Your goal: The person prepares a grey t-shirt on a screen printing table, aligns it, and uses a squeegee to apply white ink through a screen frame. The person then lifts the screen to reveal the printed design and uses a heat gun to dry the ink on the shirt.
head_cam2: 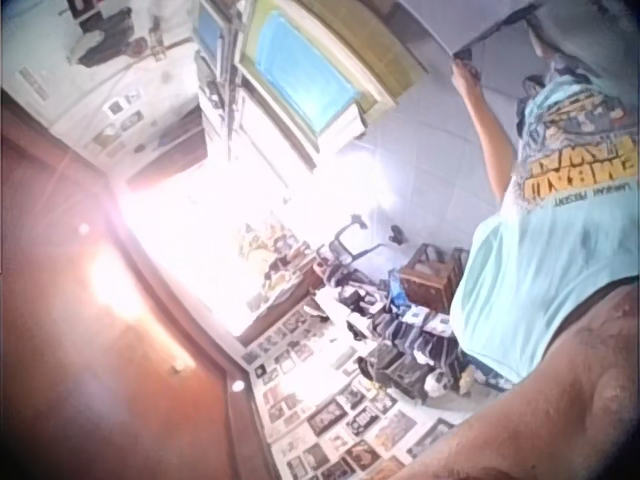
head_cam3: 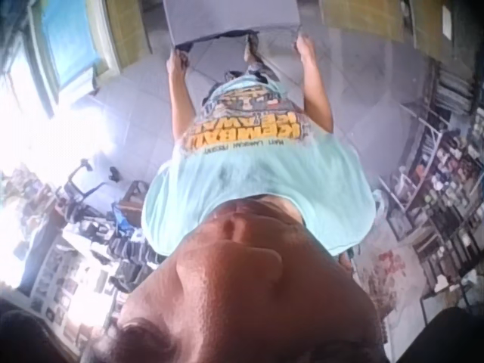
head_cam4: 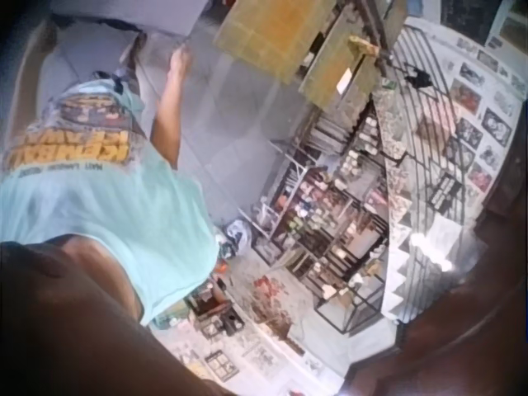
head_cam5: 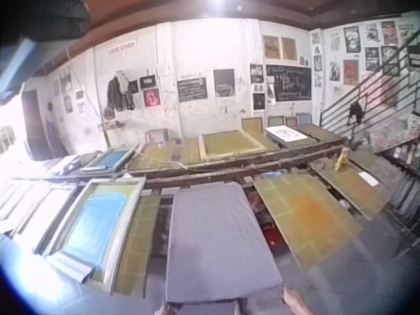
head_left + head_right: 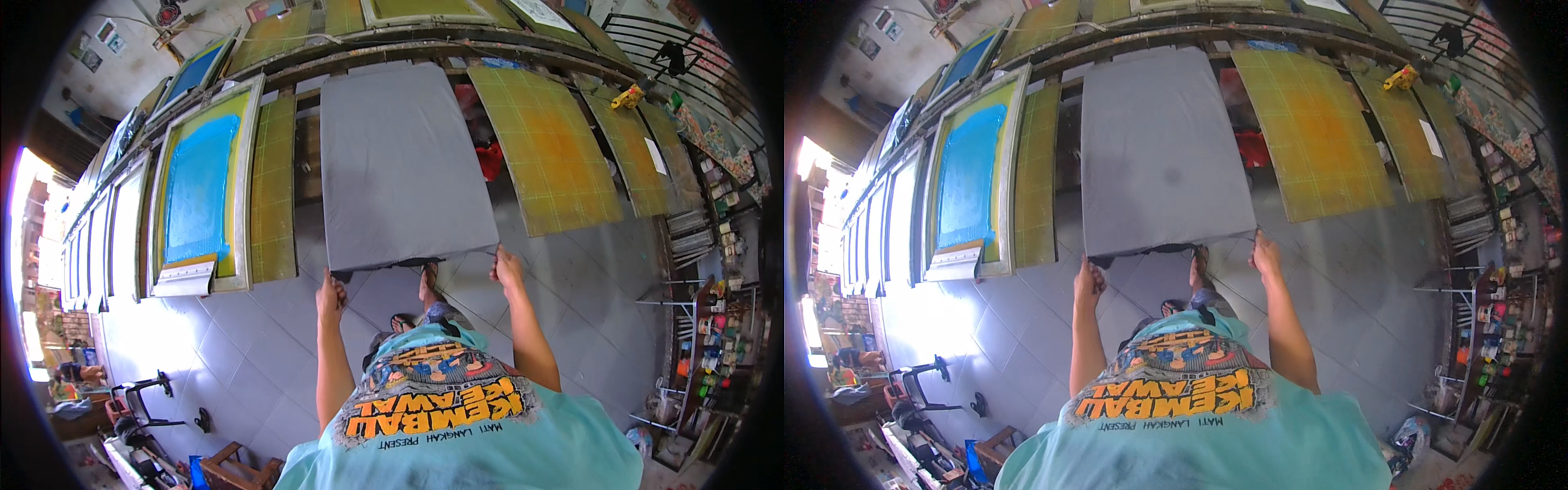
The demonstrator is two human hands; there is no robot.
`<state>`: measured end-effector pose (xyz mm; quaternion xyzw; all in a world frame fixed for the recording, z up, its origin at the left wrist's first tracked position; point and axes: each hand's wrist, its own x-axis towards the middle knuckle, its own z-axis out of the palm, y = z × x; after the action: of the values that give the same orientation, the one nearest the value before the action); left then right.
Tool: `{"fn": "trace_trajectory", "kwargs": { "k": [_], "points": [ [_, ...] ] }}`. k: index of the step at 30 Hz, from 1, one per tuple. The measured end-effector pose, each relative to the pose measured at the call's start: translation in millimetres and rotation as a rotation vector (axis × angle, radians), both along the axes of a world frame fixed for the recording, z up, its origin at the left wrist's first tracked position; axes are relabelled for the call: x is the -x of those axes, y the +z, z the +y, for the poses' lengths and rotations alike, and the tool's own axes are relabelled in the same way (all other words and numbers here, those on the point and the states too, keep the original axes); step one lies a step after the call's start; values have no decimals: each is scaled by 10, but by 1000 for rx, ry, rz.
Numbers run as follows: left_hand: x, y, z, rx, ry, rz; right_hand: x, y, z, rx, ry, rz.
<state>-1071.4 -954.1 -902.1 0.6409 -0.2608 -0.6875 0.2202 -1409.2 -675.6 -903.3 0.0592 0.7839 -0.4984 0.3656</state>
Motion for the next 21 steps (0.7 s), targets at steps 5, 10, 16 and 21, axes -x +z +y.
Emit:
{"fn": "trace_trajectory", "kwargs": {
  "k": [5,10,16,21],
  "points": [
    [-21,423,-46,851,-35,-299,-56,615,-291,-192,132,866],
    [216,419,-245,979,-412,-531,-93,670,-817,-177,224,867],
    [395,249,-226,958,-357,-432,304,271,-769,224,-38,373],
    [284,391,-311,698,-379,-110,325,370,-771,320,-59,185]
  ]
}}
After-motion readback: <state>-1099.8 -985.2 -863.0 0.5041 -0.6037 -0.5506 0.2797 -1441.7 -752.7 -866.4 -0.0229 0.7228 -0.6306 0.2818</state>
